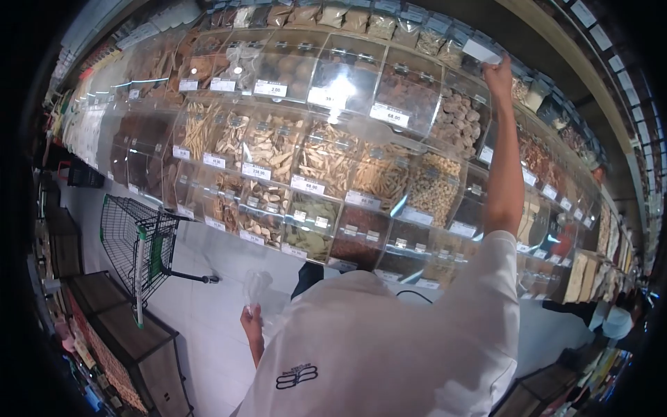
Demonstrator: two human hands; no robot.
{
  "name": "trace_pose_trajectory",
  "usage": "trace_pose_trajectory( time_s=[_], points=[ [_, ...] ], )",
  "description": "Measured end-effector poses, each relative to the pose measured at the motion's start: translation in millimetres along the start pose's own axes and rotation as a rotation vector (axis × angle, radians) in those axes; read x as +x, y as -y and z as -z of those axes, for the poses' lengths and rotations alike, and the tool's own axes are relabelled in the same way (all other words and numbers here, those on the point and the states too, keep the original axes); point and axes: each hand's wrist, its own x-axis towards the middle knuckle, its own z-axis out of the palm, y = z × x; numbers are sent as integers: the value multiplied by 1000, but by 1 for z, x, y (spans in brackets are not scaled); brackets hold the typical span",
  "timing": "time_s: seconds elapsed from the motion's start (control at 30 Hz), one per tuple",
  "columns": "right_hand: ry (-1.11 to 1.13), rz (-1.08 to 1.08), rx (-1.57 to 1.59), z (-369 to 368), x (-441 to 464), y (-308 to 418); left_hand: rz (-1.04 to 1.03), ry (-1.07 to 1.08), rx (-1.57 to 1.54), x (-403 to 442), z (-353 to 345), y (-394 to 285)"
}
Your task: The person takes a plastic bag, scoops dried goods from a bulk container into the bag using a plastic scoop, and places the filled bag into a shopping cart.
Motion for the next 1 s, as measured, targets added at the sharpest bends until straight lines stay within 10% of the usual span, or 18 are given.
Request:
trace_pose_trajectory(
  time_s=[0.57,1.0],
  points=[
    [-151,134,-310,26,-2,-2,-24,107,3,33,-3,-25],
    [-181,-416,611,-38,-265,-36,-50,198,85,46,-9,-41]
  ],
)
